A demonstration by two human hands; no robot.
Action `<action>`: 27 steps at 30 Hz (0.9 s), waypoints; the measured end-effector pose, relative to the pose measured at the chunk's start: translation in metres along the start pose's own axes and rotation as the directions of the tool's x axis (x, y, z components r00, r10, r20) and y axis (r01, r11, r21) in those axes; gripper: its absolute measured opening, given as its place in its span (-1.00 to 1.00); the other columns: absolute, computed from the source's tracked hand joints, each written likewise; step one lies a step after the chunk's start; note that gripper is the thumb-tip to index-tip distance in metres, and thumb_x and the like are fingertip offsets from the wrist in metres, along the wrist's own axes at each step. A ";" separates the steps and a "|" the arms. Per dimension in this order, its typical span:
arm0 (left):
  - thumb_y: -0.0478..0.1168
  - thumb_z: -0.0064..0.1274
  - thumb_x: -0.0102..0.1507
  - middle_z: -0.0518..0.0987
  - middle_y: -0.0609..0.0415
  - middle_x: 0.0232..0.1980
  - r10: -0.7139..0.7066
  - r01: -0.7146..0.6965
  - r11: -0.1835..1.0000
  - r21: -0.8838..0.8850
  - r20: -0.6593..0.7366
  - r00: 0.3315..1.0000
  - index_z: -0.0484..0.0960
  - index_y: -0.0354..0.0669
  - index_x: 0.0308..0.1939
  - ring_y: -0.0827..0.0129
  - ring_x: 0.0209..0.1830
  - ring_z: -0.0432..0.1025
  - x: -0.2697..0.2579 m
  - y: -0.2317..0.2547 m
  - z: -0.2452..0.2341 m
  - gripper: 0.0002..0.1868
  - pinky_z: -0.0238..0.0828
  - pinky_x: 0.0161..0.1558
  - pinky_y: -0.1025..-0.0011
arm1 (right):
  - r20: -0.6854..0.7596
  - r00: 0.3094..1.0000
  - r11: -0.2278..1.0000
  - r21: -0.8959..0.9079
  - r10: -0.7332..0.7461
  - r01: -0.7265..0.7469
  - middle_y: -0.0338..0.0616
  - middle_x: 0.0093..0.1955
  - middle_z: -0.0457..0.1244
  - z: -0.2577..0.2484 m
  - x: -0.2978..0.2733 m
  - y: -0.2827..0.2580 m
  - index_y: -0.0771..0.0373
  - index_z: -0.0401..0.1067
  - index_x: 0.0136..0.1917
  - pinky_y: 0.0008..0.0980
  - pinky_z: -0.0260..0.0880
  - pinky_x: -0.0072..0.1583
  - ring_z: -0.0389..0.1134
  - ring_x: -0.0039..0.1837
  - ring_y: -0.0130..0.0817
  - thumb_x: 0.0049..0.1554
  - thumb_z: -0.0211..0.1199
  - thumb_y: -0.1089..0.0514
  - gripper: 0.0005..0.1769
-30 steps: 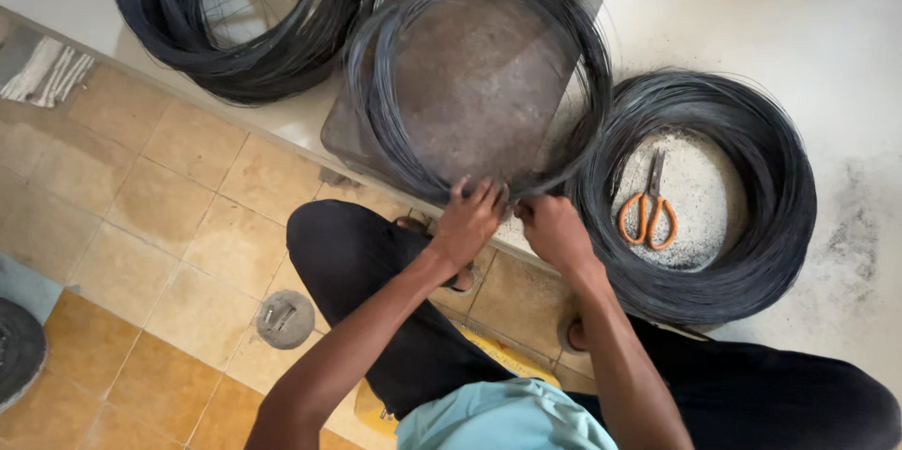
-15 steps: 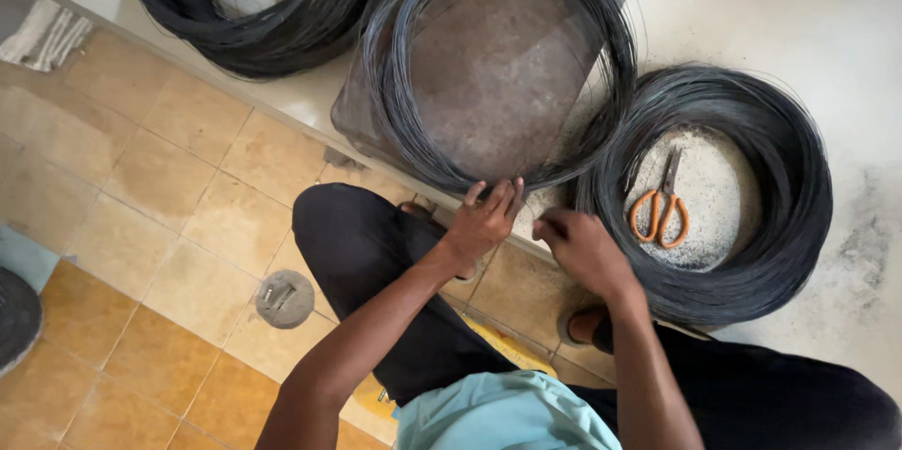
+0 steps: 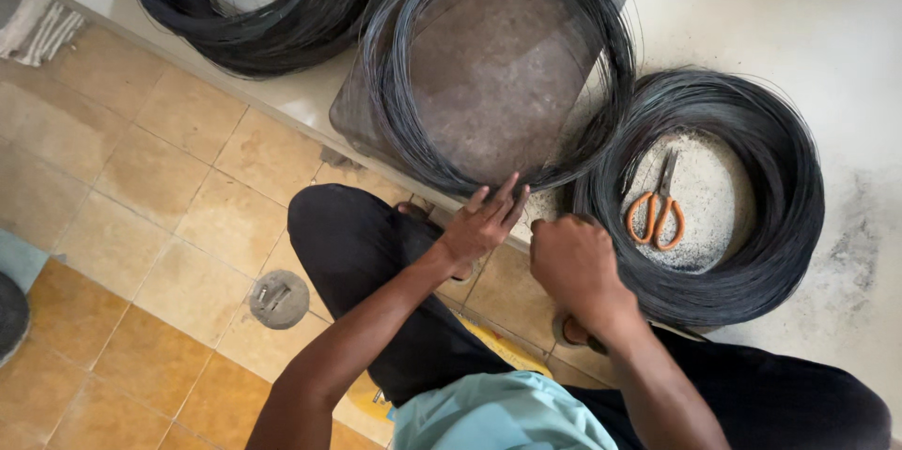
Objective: The person sits on the floor and coils a long piece of black wire by hand into a circular bundle. They repeatedly wrap the wire around their fingers to form loops and then place the coiled wire onto a larger pile on the floor.
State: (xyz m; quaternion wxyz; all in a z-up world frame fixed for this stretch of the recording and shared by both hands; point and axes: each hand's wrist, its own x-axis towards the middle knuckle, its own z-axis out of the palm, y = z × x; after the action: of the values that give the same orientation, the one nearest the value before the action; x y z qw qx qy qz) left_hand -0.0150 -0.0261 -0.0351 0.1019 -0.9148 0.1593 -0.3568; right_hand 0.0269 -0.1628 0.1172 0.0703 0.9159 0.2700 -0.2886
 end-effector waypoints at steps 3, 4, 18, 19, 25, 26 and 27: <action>-0.26 -0.08 0.33 0.59 -0.03 0.04 0.000 0.000 1.000 0.005 0.004 1.000 0.55 -0.13 0.15 0.26 0.40 0.28 0.006 -0.004 -0.008 -0.69 -0.27 0.44 0.02 | -0.008 1.000 1.000 0.004 0.030 -0.030 0.02 -0.24 0.41 -0.045 -0.009 -0.001 0.21 0.58 -0.21 0.03 0.45 -0.03 0.46 -0.04 0.11 0.10 -0.09 0.16 -0.62; -0.26 -0.08 0.33 0.59 -0.03 0.04 0.001 -0.001 1.000 0.005 0.001 1.000 0.55 -0.13 0.15 0.26 0.40 0.28 0.009 -0.005 -0.012 -0.69 -0.27 0.44 0.02 | -0.010 0.999 0.999 0.005 0.033 -0.033 0.02 -0.24 0.41 -0.042 -0.002 0.002 0.21 0.58 -0.21 0.03 0.45 -0.03 0.46 -0.04 0.11 0.10 -0.09 0.16 -0.62; -0.17 0.11 0.28 0.63 0.06 -0.10 -0.041 0.036 0.996 -0.079 -0.058 0.997 0.62 0.03 -0.10 0.28 0.39 0.31 0.005 -0.005 -0.010 -0.87 -0.26 0.46 0.02 | -0.316 0.939 0.857 0.436 -0.138 0.273 0.14 -0.40 0.27 -0.054 0.037 0.002 0.42 0.52 -0.22 -0.05 0.43 -0.22 0.41 -0.23 0.22 0.07 0.15 0.16 -0.74; -0.17 0.11 0.28 0.63 0.06 -0.10 -0.045 0.040 0.996 -0.080 -0.056 0.997 0.62 0.03 -0.10 0.28 0.39 0.31 0.005 -0.005 -0.010 -0.87 -0.26 0.46 0.02 | -0.313 0.939 0.859 0.435 -0.139 0.272 0.14 -0.40 0.27 -0.041 0.033 0.018 0.42 0.52 -0.22 -0.05 0.43 -0.22 0.41 -0.23 0.22 0.07 0.15 0.16 -0.74; -0.18 0.05 0.31 0.63 0.04 -0.04 -0.037 0.033 0.995 -0.090 -0.040 0.998 0.58 0.05 0.12 0.29 0.41 0.28 0.009 -0.009 -0.014 -0.72 -0.32 0.45 -0.03 | -0.257 0.963 0.140 0.960 0.079 0.244 -0.31 -0.44 0.12 0.024 0.004 0.065 0.25 0.44 -0.24 -0.48 0.19 -0.13 0.16 -0.30 -0.51 0.32 -0.06 -0.03 -0.55; -0.18 0.06 0.30 0.63 0.02 -0.02 -0.021 0.017 0.996 -0.086 -0.041 0.999 0.58 0.07 0.12 0.27 0.42 0.28 0.009 -0.010 -0.011 -0.71 -0.32 0.44 -0.05 | -0.291 0.951 0.198 0.943 0.104 0.267 -0.32 -0.49 0.04 0.018 -0.007 0.061 0.27 0.45 -0.24 -0.51 0.10 -0.22 0.07 -0.36 -0.53 0.32 -0.02 0.04 -0.59; -0.19 0.07 0.29 0.64 0.00 0.01 -0.002 -0.002 0.997 -0.081 -0.045 0.999 0.58 0.09 0.11 0.25 0.42 0.28 0.009 -0.010 -0.008 -0.70 -0.32 0.44 -0.07 | -0.328 0.936 0.256 0.923 0.129 0.288 -0.34 -0.54 -0.04 0.012 -0.017 0.058 0.30 0.47 -0.24 -0.54 0.00 -0.31 -0.02 -0.42 -0.55 0.33 0.02 0.11 -0.63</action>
State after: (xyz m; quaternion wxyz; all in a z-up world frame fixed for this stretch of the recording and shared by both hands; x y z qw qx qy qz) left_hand -0.0121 -0.0205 -0.0208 0.0608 -0.9099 0.1759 -0.3707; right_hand 0.0404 -0.2231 0.1156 -0.5636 0.7868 0.0927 -0.2339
